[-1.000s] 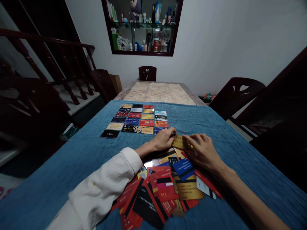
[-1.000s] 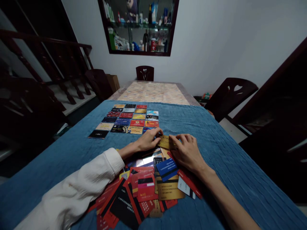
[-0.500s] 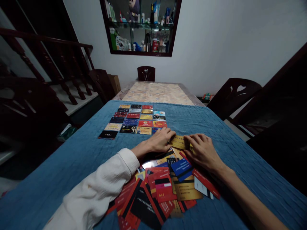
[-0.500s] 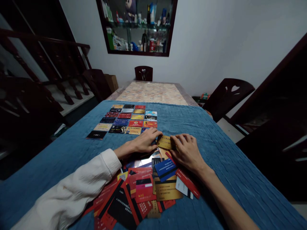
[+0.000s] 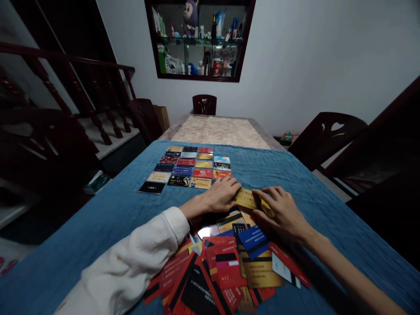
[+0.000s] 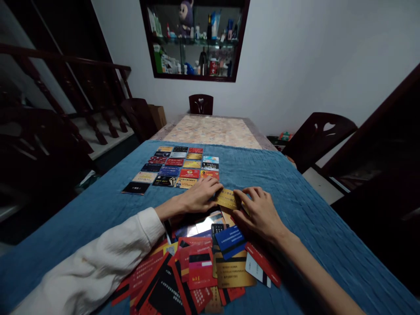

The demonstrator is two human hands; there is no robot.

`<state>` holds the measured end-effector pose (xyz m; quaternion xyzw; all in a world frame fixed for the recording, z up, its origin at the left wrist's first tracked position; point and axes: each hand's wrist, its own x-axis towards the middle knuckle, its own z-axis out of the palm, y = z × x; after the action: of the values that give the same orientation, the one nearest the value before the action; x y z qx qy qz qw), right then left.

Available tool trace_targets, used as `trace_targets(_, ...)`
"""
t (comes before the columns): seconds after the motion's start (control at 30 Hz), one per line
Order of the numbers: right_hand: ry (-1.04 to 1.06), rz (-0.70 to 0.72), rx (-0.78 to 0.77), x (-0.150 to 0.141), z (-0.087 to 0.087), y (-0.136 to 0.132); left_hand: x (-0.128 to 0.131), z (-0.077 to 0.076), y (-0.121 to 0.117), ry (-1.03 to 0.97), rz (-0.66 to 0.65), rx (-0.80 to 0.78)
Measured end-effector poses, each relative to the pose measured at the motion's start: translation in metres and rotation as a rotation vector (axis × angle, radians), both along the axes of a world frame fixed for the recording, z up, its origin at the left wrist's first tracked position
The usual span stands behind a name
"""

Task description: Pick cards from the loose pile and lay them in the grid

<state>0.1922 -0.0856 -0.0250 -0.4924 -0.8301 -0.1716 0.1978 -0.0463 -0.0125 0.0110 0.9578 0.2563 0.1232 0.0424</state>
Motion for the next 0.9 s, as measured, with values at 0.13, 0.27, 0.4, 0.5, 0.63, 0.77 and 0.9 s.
trace_targets(0.13,-0.006,0.016,0.000,-0.007,0.005,0.014,-0.009,0.007,0.006,0.015,0.029,0.021)
trace_targets(0.27,-0.020,0.049,-0.014,-0.016,0.013,0.033,-0.019,0.016,0.015,0.057,0.079,0.051)
trace_targets(0.4,-0.051,0.064,-0.026,-0.025,0.021,0.056,-0.030,0.020,0.031,0.076,0.115,0.103)
trace_targets(0.5,-0.064,0.048,-0.029,-0.032,0.026,0.077,-0.038,0.022,0.047,0.069,0.161,0.117)
trace_targets(0.63,-0.071,0.055,-0.057,-0.042,0.033,0.107,-0.047,0.028,0.069,0.096,0.194,0.133)
trace_targets(0.77,-0.088,0.041,-0.093,-0.056,0.041,0.135,-0.053,0.036,0.088,0.148,0.247,0.146)
trace_targets(0.9,-0.120,-0.029,-0.218,-0.072,0.051,0.159,-0.060,0.040,0.107,0.199,0.305,0.150)
